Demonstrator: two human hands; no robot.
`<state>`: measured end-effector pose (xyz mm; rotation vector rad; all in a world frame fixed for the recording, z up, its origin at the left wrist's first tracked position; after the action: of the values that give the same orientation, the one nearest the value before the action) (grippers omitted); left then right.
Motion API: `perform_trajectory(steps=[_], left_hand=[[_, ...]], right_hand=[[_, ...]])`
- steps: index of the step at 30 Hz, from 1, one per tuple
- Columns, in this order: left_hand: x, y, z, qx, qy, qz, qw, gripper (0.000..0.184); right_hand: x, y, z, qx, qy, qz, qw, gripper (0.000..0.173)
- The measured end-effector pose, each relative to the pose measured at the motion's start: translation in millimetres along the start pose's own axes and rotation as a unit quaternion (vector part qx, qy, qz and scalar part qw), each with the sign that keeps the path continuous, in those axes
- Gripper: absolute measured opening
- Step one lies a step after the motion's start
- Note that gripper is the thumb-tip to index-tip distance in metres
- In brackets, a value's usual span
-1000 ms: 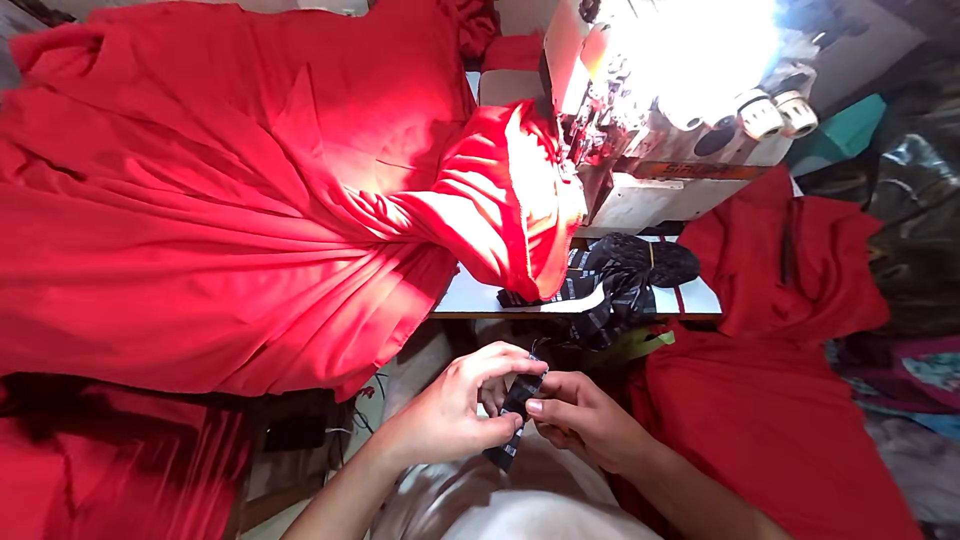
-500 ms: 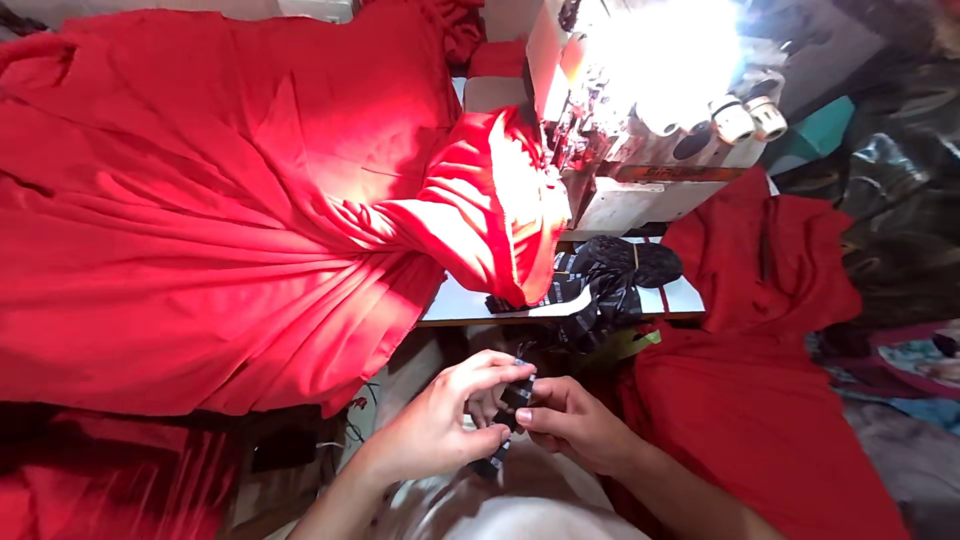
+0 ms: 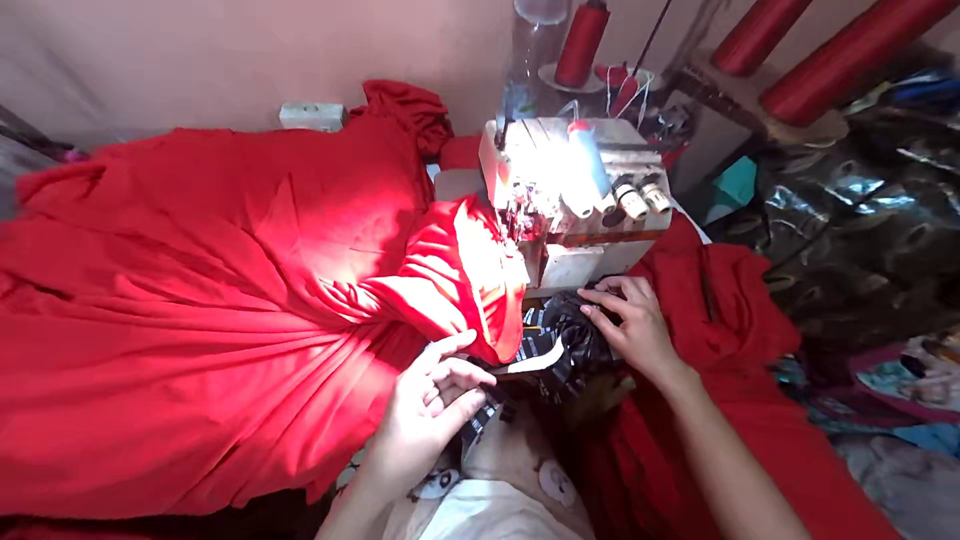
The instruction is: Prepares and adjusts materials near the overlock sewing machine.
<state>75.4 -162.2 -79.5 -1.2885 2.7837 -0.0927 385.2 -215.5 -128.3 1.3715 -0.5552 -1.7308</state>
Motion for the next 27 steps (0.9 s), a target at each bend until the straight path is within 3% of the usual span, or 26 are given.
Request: perform_trajectory(steps=[3, 5, 8, 13, 15, 18, 21, 23, 27], left_hand=[[-12, -5, 0, 0.032, 0.036, -0.016, 0.999, 0.059], [-16, -10, -2, 0.074, 0.075, 0.021, 0.994, 0.059], [-16, -19, 3, 0.118, 0.132, 0.098, 0.979, 0.061], [-9, -21, 9, 0.189, 0.161, 0.157, 0.956, 0.061], [-3, -16, 8, 0.175, 0.122, 0.112, 0.97, 0.049], [14, -2, 2, 0.037, -0.016, -0.051, 0.998, 0.023], [32, 2, -9, -0.098, -0.131, -0.177, 0.971, 0.012], [38, -1, -14, -0.15, -0.16, -0.178, 0.959, 0.01], [35, -9, -7, -0.208, -0.134, -0.171, 0.954, 0.023]], right_hand=[[2, 8, 17, 0.016, 0.028, -0.071, 0.997, 0.037], [-2, 19, 50, -0.097, 0.081, -0.114, 0.985, 0.028], [-10, 20, 110, -0.309, 0.169, -0.051, 0.935, 0.027], [-23, 15, 145, -0.382, 0.232, -0.025, 0.894, 0.015], [-25, 13, 146, -0.404, 0.195, -0.027, 0.893, 0.016], [-21, 8, 143, -0.474, 0.085, -0.031, 0.876, 0.014], [-15, -1, 143, -0.51, 0.014, -0.042, 0.859, 0.012], [-13, -4, 147, -0.498, 0.004, -0.043, 0.866, 0.011], [-9, -2, 159, -0.449, 0.018, -0.047, 0.892, 0.013]])
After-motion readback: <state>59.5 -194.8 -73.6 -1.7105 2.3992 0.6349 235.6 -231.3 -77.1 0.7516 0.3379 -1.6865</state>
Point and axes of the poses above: each hand's wrist, its own x-axis away from the middle knuckle, its own y-axis out of the back of the hand, z = x × y, the point moved 5 cm from there along -x, towards the middle knuckle, and after that the axes turned 10 degrees about y, right-handed, at the moved point
